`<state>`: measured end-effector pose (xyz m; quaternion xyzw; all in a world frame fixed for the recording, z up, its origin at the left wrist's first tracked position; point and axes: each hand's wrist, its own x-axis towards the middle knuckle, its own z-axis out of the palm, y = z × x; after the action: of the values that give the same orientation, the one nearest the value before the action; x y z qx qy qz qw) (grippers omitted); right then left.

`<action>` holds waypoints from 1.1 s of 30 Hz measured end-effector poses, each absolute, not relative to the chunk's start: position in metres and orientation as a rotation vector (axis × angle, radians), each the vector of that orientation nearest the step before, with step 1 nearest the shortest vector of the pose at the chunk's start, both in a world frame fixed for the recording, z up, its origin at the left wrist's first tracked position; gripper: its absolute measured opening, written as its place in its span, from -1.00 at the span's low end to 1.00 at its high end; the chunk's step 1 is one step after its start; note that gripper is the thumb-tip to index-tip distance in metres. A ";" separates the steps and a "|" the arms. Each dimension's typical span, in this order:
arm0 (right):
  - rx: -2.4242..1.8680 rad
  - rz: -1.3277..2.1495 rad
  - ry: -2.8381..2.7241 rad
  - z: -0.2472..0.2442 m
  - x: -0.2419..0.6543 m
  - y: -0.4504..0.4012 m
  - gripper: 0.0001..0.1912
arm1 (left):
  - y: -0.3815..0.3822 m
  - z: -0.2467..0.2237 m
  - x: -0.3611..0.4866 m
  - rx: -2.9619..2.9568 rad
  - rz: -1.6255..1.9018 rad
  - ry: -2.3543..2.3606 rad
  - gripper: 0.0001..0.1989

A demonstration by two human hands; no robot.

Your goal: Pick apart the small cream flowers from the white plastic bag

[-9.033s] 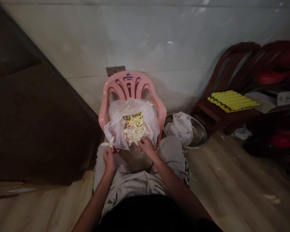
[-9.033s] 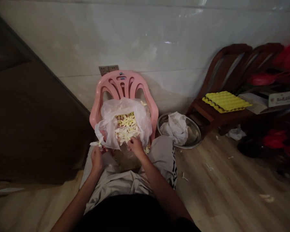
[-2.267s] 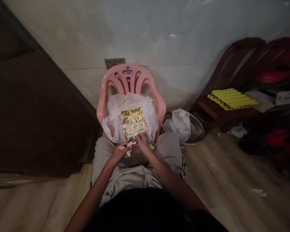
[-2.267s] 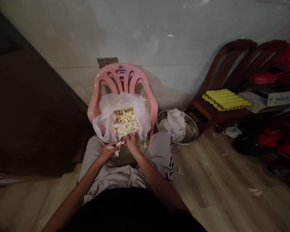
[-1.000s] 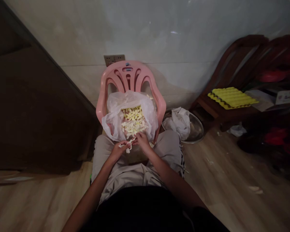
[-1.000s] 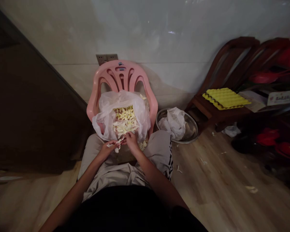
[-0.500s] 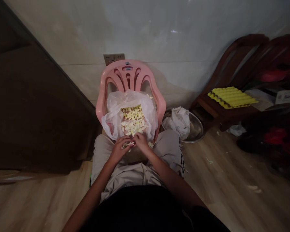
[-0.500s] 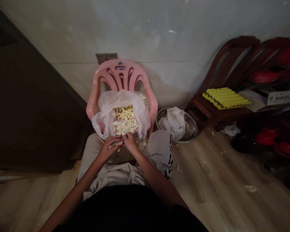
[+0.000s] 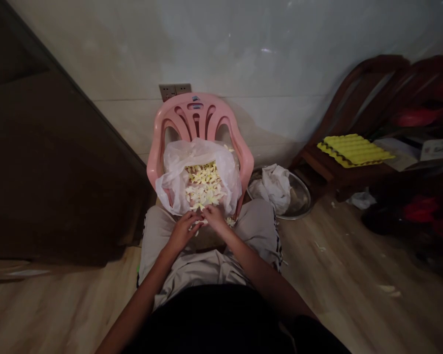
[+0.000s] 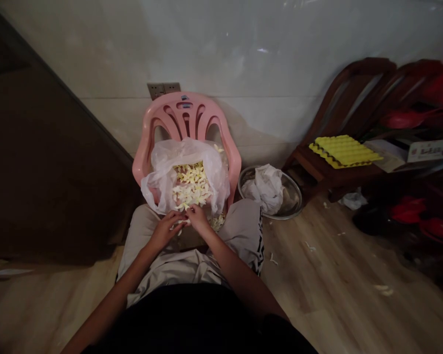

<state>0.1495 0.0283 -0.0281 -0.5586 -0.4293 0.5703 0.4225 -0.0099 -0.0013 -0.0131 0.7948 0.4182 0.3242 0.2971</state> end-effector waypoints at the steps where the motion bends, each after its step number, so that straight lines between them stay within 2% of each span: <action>1: -1.396 1.460 -1.051 -0.027 0.149 0.027 -0.79 | -0.001 -0.014 -0.010 2.110 0.875 1.127 -0.77; 5: -1.371 1.548 -0.990 -0.019 0.149 0.023 -0.37 | 0.002 -0.015 -0.012 1.973 1.012 1.194 -0.79; 11: -1.396 1.312 -1.237 -0.015 0.155 0.015 -0.20 | 0.004 -0.013 -0.017 1.433 1.159 1.445 -0.71; 14: -1.362 1.229 -1.415 -0.018 0.155 0.013 -0.29 | 0.004 -0.013 -0.017 1.389 1.166 1.430 -0.69; 19: -1.331 1.156 -1.587 -0.018 0.150 0.011 -0.72 | 0.006 -0.015 -0.016 1.426 1.148 1.413 -0.67; 24: -1.305 1.136 -1.576 -0.015 0.150 0.009 -0.76 | 0.006 -0.017 -0.018 1.422 1.173 1.407 -0.66; 33: -1.227 1.554 -1.374 -0.018 0.139 0.012 -0.89 | 0.008 -0.021 -0.016 1.431 1.135 1.382 -0.66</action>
<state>0.1388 0.0125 -0.0182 -0.4756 -0.5324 0.6020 0.3576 -0.0160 0.0076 -0.0210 0.5691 0.5494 0.4515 0.4128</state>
